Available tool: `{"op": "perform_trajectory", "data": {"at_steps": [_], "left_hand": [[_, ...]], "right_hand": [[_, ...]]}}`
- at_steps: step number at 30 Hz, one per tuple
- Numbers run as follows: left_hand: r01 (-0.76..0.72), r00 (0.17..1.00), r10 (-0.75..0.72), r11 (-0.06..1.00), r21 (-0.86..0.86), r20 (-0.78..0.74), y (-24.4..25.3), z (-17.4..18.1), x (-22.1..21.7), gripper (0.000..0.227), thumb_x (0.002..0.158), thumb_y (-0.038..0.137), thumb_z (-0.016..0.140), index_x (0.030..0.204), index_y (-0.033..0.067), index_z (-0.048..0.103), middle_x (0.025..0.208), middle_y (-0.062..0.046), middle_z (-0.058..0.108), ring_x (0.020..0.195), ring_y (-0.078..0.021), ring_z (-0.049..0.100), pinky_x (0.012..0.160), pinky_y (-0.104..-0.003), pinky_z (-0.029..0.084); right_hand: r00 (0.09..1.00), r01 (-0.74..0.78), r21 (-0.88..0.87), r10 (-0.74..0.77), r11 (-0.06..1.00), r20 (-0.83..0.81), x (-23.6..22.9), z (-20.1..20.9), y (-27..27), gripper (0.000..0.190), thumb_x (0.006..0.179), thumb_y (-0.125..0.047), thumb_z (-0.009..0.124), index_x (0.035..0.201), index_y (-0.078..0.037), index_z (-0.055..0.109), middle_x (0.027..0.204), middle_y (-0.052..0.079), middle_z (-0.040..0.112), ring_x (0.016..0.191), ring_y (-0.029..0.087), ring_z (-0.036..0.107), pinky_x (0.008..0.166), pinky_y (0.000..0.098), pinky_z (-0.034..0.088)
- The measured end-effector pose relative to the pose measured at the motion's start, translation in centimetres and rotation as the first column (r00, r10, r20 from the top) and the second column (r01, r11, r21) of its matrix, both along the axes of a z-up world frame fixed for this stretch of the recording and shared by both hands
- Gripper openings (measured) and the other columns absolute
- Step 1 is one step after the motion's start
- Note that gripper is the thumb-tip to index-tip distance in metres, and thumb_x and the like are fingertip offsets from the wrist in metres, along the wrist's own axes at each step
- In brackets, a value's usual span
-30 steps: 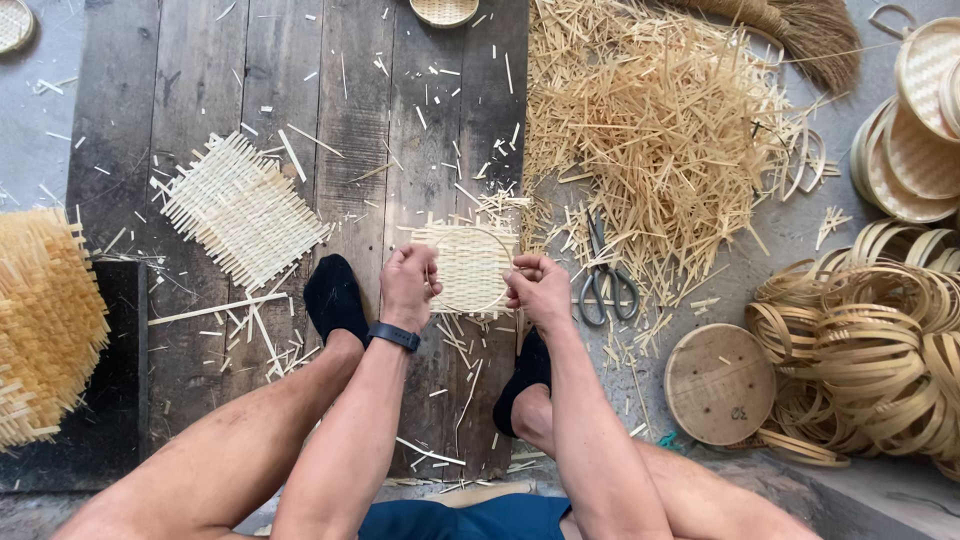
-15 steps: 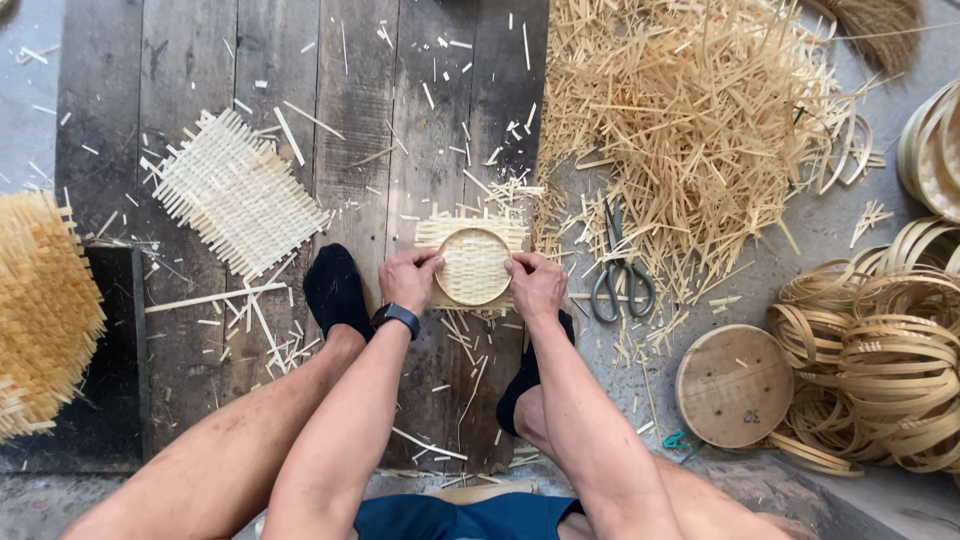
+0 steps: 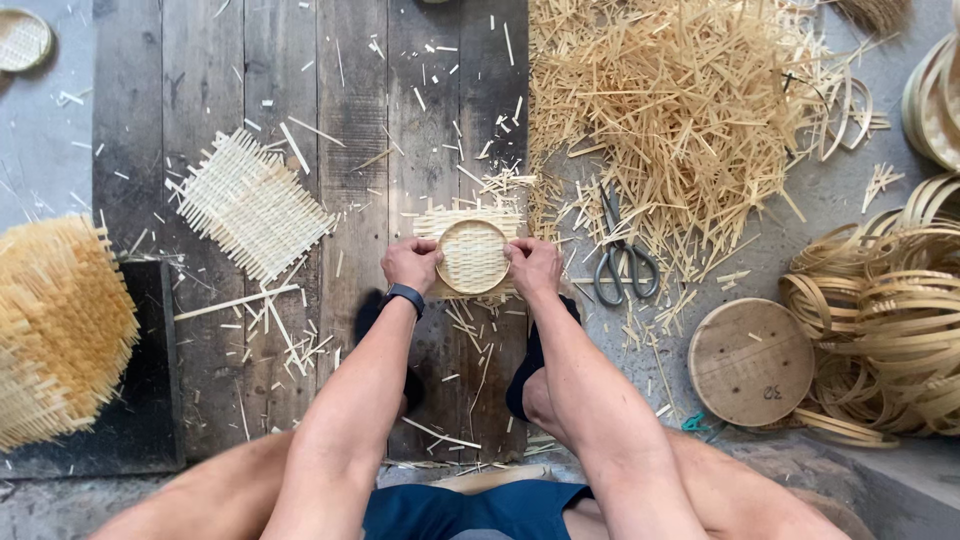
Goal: The person weaves thin bamboo strips into a square lattice, wraps strips around a circular wooden form, and uses large shears to trim excess material.
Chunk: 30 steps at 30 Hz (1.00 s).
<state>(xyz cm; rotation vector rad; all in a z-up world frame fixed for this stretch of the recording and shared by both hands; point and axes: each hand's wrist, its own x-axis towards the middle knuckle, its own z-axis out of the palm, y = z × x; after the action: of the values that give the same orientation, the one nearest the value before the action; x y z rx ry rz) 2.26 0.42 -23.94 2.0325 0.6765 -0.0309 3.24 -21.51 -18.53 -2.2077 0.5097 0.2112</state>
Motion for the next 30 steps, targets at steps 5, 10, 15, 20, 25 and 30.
{"op": "perform_trajectory", "data": {"at_steps": [5,10,15,20,25,30], "left_hand": [[-0.009,0.998,0.002,0.994,-0.109,-0.058,0.8,-1.5,0.5,0.022,0.067,0.013,0.090,0.088,0.0141,0.084,0.084,-0.005,0.080,0.078,-0.0162,0.076,0.079,-0.030,0.059],[0.031,0.990,-0.038,0.998,-0.054,-0.134,1.2,-3.3,1.3,0.025,0.064,0.017,0.093,0.087,0.0152,0.085,0.084,-0.008,0.080,0.079,-0.0188,0.075,0.081,-0.030,0.058],[0.276,0.948,-0.275,0.961,-0.019,-0.160,3.5,-5.8,2.0,0.031,0.072,0.036,0.087,0.100,0.0232,0.085,0.097,-0.003,0.081,0.090,-0.0178,0.077,0.087,-0.031,0.057],[0.199,0.976,-0.202,0.979,-0.036,-0.080,3.2,-4.8,1.3,0.030,0.077,0.037,0.086,0.101,0.0187,0.085,0.095,-0.003,0.081,0.088,-0.0173,0.077,0.085,-0.033,0.057],[0.127,0.988,-0.125,0.992,0.015,-0.096,1.9,-4.2,1.1,0.028,0.077,0.035,0.086,0.100,0.0195,0.085,0.090,-0.003,0.081,0.082,-0.0179,0.076,0.080,-0.034,0.058],[0.198,0.979,-0.193,0.976,0.086,-0.061,2.6,-4.2,1.6,0.027,0.075,0.036,0.089,0.096,0.0186,0.086,0.090,-0.004,0.081,0.083,-0.0188,0.075,0.082,-0.033,0.056]], "right_hand": [[0.999,0.015,-0.028,-0.014,0.999,0.029,-0.2,-0.5,0.1,0.022,0.083,-0.026,0.081,0.099,-0.012,0.082,0.083,0.010,0.079,0.074,0.021,0.074,0.075,0.0354,0.057],[0.993,-0.027,-0.062,0.034,0.998,0.112,0.3,-5.0,-1.2,0.022,0.079,-0.029,0.082,0.095,-0.015,0.083,0.084,0.009,0.079,0.076,0.022,0.075,0.076,0.0349,0.058],[0.983,-0.070,-0.101,0.086,0.992,0.160,1.1,-9.0,-1.7,0.021,0.075,-0.032,0.083,0.088,-0.015,0.083,0.087,0.009,0.077,0.085,0.024,0.073,0.082,0.0374,0.056],[0.987,-0.055,-0.068,0.064,0.996,0.147,0.7,-5.9,-1.2,0.021,0.076,-0.029,0.082,0.091,-0.014,0.083,0.091,0.010,0.078,0.088,0.025,0.075,0.086,0.0370,0.057],[0.999,0.001,0.009,-0.002,1.000,0.032,0.6,-3.0,-0.9,0.019,0.075,-0.026,0.084,0.090,-0.014,0.083,0.086,0.010,0.079,0.082,0.024,0.076,0.081,0.0348,0.059],[0.995,-0.097,0.124,0.100,0.988,-0.024,2.1,-3.0,-1.9,0.017,0.074,-0.021,0.086,0.088,-0.011,0.083,0.084,0.009,0.078,0.078,0.022,0.075,0.078,0.0348,0.060]]}}
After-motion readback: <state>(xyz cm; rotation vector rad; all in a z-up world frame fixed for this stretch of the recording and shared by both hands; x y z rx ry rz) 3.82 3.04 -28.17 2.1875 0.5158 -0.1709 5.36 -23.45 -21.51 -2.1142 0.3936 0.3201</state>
